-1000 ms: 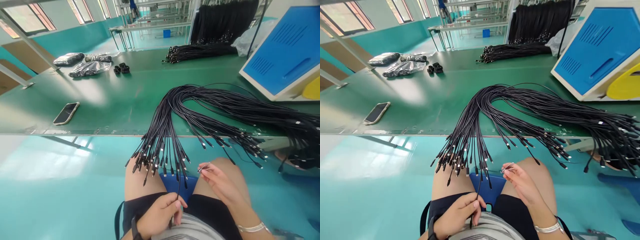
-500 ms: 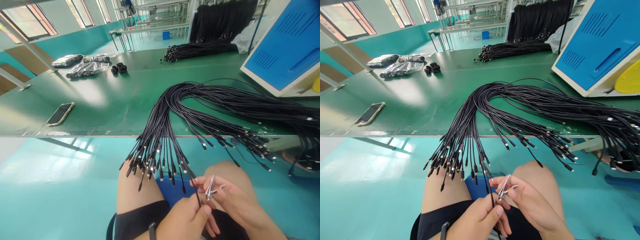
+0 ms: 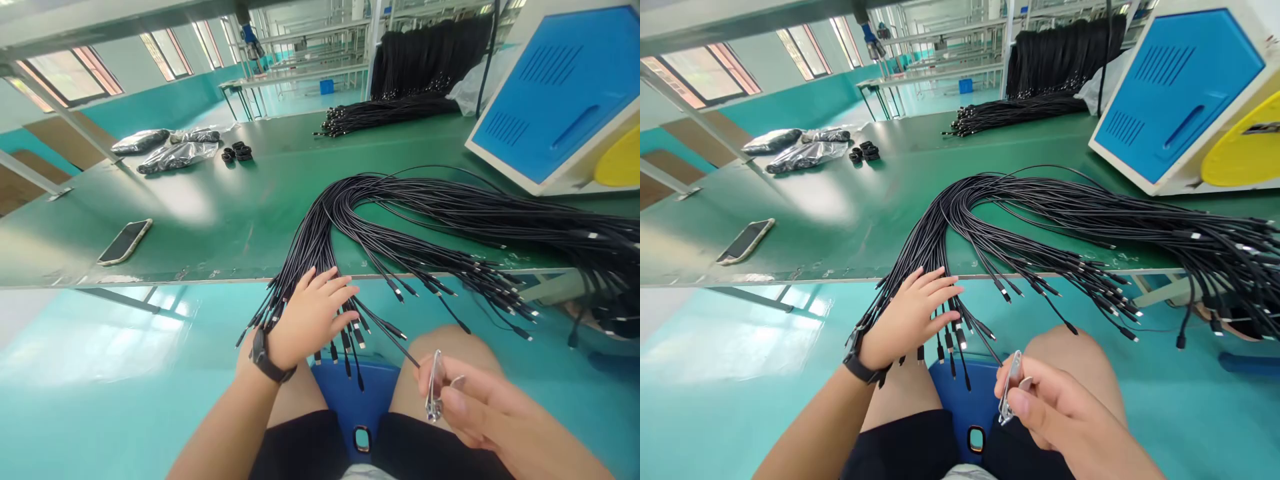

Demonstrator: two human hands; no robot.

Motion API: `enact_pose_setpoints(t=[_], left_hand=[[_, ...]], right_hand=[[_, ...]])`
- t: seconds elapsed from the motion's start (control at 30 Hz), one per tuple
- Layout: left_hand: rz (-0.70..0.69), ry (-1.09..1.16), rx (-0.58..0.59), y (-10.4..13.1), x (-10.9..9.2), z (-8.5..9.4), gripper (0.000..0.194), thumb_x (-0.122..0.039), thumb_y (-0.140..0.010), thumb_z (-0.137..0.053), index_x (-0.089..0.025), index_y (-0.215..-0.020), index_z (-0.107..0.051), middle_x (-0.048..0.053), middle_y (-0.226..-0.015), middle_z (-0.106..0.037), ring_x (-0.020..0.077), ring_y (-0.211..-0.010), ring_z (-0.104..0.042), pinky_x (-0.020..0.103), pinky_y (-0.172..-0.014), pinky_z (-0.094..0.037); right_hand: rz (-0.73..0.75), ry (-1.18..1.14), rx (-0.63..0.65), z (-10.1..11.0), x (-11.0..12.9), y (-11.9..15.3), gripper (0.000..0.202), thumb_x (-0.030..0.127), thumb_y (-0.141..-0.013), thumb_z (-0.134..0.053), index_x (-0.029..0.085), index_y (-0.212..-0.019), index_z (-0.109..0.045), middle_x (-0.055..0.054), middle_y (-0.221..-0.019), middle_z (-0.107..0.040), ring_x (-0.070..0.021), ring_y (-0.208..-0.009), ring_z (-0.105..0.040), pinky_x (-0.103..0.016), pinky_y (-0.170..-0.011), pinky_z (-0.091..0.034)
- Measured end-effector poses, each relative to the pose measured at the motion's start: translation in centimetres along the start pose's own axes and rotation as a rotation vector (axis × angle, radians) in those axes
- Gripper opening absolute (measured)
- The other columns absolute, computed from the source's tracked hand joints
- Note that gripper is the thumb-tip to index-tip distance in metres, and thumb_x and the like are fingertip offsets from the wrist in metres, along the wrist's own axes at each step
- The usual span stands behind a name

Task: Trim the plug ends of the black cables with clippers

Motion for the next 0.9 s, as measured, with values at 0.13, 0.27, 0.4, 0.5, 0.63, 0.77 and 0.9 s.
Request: enact_pose_setpoints(t=[0.13, 0.27, 0.4, 0.5, 0.63, 0.77, 0.9], left_hand=[[-0.04, -0.094, -0.042, -0.9, 2.0, -1.2, 0.021, -0.018, -0.096, -0.059, -0.021, -0.116, -0.065, 0.005, -0.119, -0.071, 0.0254, -0.124, -0.058, 0.052, -0.116, -0.035], [0.074, -0.026, -0.281, 1.4, -0.1, -1.8, 0.027, -0.007, -0.094, -0.05, -0.018, -0.116, -0.061, 0.01, -0.119, -0.067, 0.023, -0.113, -0.06, 0.041, -0.1, -0.049], [0.518, 0.265, -0.504, 6.6, -3.4, -4.2, 0.014, -0.013, -0.096, -0.049, -0.021, -0.106, -0.056, 0.008, -0.106, -0.062, 0.0212, -0.101, -0.062, 0.037, -0.089, -0.052], [0.823, 0.606, -0.477, 11.1, -5.4, -7.9, 0.02, -0.027, -0.098, -0.053, -0.021, -0.117, -0.051, 0.009, -0.115, -0.06, 0.0204, -0.099, -0.064, 0.036, -0.087, -0.054], [0.765, 1.045, 0.09, 13.7, -7.7, -13.2, 0.04, -0.032, -0.092, -0.064, -0.017, -0.129, -0.059, 0.014, -0.128, -0.064, 0.0261, -0.115, -0.062, 0.04, -0.1, -0.05], [0.79, 1.342, 0.147, 13.1, -8.5, -15.4, 0.04, -0.033, -0.096, -0.058, -0.015, -0.132, -0.06, 0.015, -0.126, -0.068, 0.0243, -0.111, -0.064, 0.038, -0.096, -0.052], [0.833, 1.428, 0.167, 12.2, -8.7, -15.3, 0.027, -0.036, -0.093, -0.062, -0.012, -0.102, -0.07, 0.01, -0.095, -0.075, 0.0192, -0.086, -0.068, 0.03, -0.079, -0.052]], right_hand=[[-0.025, -0.018, 0.087, -0.2, -0.9, -0.4, 0.051, 0.068, -0.083, -0.067, 0.018, -0.091, -0.061, 0.008, -0.056, -0.027, -0.0054, -0.052, -0.016, -0.024, -0.05, -0.012], [-0.023, -0.124, 0.15, -1.3, -3.1, -2.2, 0.05, 0.067, -0.084, -0.065, 0.017, -0.089, -0.059, 0.007, -0.059, -0.031, -0.0048, -0.051, -0.02, -0.023, -0.048, -0.013], [0.006, -0.147, 0.078, -2.4, -4.7, -4.4, 0.048, 0.064, -0.086, -0.065, 0.015, -0.088, -0.062, 0.005, -0.063, -0.035, -0.0054, -0.052, -0.022, -0.023, -0.048, -0.014], [0.075, -0.136, 0.034, -2.4, -6.3, -6.5, 0.046, 0.061, -0.085, -0.069, 0.015, -0.087, -0.065, 0.003, -0.064, -0.042, -0.0074, -0.054, -0.028, -0.024, -0.05, -0.02], [0.169, -0.165, -0.046, -1.7, -9.0, -9.0, 0.043, 0.059, -0.081, -0.074, 0.016, -0.083, -0.069, -0.004, -0.083, -0.059, -0.0141, -0.074, -0.047, -0.027, -0.069, -0.038], [0.229, -0.27, -0.127, -1.9, -10.3, -9.8, 0.043, 0.063, -0.08, -0.072, 0.02, -0.078, -0.068, -0.005, -0.086, -0.061, -0.0203, -0.09, -0.052, -0.033, -0.084, -0.042], [0.286, -0.348, -0.194, -2.1, -10.0, -9.4, 0.041, 0.062, -0.079, -0.072, 0.021, -0.08, -0.067, -0.006, -0.088, -0.062, -0.021, -0.087, -0.054, -0.035, -0.081, -0.045]])
Point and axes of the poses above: each hand's wrist, its own y-axis away from the middle knuckle, its own z-axis out of the back of the hand, x = y × z, the point moved 2 cm from there along -y, towards the middle knuckle
